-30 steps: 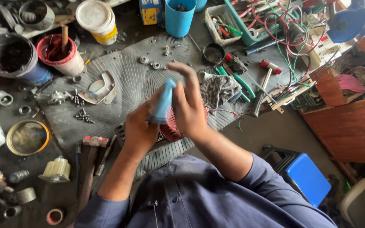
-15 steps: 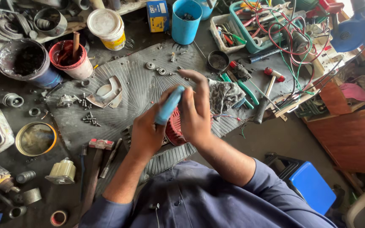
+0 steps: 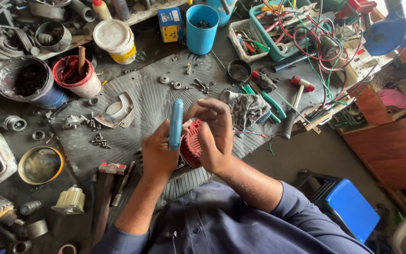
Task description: The person uses a blue-handled screwdriver to remove screws from a black plastic housing, then flips it to reveal a red motor. They continue to remove screws from the motor casing and place them on the workbench.
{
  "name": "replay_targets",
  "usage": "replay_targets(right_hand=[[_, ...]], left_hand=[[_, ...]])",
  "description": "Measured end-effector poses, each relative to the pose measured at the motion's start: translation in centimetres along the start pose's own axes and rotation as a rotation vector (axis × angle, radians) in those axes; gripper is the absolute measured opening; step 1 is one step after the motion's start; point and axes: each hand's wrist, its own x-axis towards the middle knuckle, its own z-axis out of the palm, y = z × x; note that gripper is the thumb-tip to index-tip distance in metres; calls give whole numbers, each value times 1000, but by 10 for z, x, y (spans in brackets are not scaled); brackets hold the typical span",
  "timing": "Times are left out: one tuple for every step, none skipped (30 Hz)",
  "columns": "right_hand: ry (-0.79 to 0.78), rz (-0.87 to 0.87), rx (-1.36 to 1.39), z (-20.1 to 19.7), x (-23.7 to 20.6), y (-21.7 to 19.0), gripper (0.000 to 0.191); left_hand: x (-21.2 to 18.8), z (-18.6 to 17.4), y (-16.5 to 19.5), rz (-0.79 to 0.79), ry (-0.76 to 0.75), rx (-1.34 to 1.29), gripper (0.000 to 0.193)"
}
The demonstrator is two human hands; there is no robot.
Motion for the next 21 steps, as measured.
replay_targets(right_hand=[[-108, -142, -81, 0, 2, -3, 69], [-215, -284, -162, 0, 3, -5, 71], [-217, -346, -312, 1, 4, -6, 70], [-215, -407, -464, 3, 4, -7, 69], [-212, -468, -617, 4, 3, -7, 68], [-204, -437, -610, 3, 2, -7, 64], [-197, -405, -601, 3, 1, -6, 60], [-194, -368, -590, 1, 0, -4, 57], [-147, -235, -432, -2, 0, -2, 55], [-101, -104, -273, -6, 0, 1, 53], [-55, 28, -115, -9, 1, 3, 51], [-84, 83, 49, -13, 5, 7, 49], [-109, 143, 212, -17, 10, 10, 47], [-131, 198, 374, -19, 14, 12, 45], [-116, 200, 285, -20, 16, 14, 43], [-103, 198, 196, -19, 19, 15, 41], [-88, 192, 106, -18, 20, 14, 40], [-95, 81, -13, -16, 19, 11, 32], [-103, -22, -132, -14, 16, 7, 26], [-115, -124, -249, -11, 11, 2, 21], [-142, -166, -357, -11, 7, -4, 23]], left_hand=[[-1, 0, 0, 17, -7, -12, 14], [-1, 0, 1, 33, -12, -23, 14], [-1, -1, 1, 50, -19, -36, 14], [0, -2, 3, 26, -41, -26, 15], [1, -3, 4, 3, -65, -17, 16], [3, -5, 6, -18, -87, -6, 17], [6, -8, 7, -77, -138, -84, 22], [9, -11, 9, -143, -186, -163, 28], [13, -14, 11, -206, -229, -244, 33], [17, -18, 13, -109, -264, -445, 46], [20, -21, 15, -11, -302, -645, 60], [21, -24, 17, 85, -340, -847, 75], [21, -25, 19, 106, -292, -833, 75], [19, -25, 22, 127, -248, -818, 76], [18, -24, 23, 151, -205, -803, 78], [17, -21, 25, 116, -172, -743, 76], [17, -18, 25, 83, -142, -683, 74], [17, -14, 25, 46, -115, -625, 72], [18, -12, 24, 34, -168, -741, 75], [20, -11, 23, 21, -218, -856, 80], [21, -11, 21, 13, -267, -971, 86]])
